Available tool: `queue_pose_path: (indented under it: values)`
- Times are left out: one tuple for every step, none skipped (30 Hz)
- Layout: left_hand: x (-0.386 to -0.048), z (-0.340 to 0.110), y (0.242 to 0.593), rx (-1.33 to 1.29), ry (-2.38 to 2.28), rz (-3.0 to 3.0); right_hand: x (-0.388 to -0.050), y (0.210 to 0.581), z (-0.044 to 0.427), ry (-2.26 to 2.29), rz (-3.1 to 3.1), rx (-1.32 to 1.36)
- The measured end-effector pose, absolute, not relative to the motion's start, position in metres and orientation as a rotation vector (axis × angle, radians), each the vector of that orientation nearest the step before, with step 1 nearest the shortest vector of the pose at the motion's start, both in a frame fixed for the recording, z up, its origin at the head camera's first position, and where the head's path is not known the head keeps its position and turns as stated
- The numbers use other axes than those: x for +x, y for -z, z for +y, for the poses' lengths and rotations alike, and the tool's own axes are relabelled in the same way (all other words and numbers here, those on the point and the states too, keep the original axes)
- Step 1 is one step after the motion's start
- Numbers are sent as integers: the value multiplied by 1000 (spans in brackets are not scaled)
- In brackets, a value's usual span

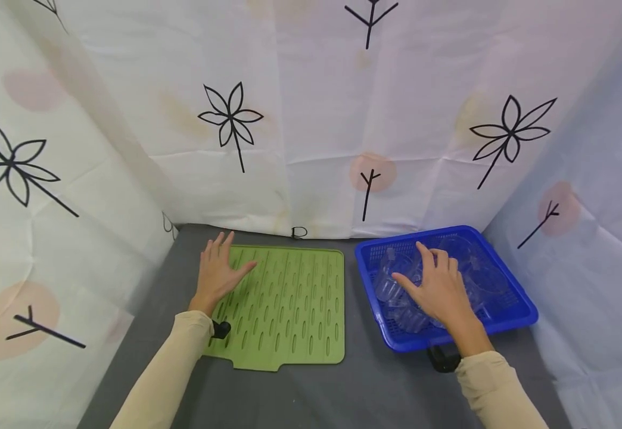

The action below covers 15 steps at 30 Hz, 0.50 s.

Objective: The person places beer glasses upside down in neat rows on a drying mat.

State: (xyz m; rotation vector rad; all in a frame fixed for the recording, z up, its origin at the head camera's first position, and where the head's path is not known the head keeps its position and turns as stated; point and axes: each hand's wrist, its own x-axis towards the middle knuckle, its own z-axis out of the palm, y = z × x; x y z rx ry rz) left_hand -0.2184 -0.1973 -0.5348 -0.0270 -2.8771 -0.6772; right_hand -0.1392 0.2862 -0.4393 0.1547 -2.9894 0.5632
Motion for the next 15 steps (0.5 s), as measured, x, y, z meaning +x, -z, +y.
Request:
queue_pose_path:
  values:
    - [-217, -198, 538, -34, 688, -2873, -137, 441, 287, -564, -2990, 157]
    - [-217, -200, 541, -39, 685, -2875, -134, 443, 287, -568, -2994, 156]
    - [-216, -201, 544, -42, 685, -2877, -132, 445, 288, -575, -3002, 154]
    - [-216, -203, 547, -43, 686, -2880, -129, 446, 288, -581, -3011, 152]
    - [-216, -205, 549, -41, 680, -2884, -127, 447, 288, -586, -3020, 151]
    - [-216, -207, 551, -38, 670, -2889, -125, 449, 289, -588, -3032, 150]
    - [-216, -210, 552, -33, 666, -2893, -122, 450, 289, -589, -3042, 145]
    - [-216, -212, 554, -26, 671, -2896, -120, 451, 289, -589, -3050, 143]
    - [-216, -215, 555, -22, 682, -2894, -118, 452, 290, -588, -3054, 142]
    - [-216, -217, 556, -21, 691, -2894, -117, 453, 291, -586, -3052, 140]
    - [-216, -220, 557, -19, 698, -2896, -115, 454, 291, -585, -3046, 141]
    - [-216, -222, 559, -15, 717, -2896, -113, 455, 291, -580, -3038, 139]
    - [-216, -225, 562, -10, 740, -2899, -111, 456, 292, -579, -3031, 137]
    - [-216, -227, 564, -1, 762, -2905, -110, 458, 292, -577, -3025, 137]
    - [-216, -229, 567, 5, 778, -2910, -108, 459, 291, -579, -3018, 138]
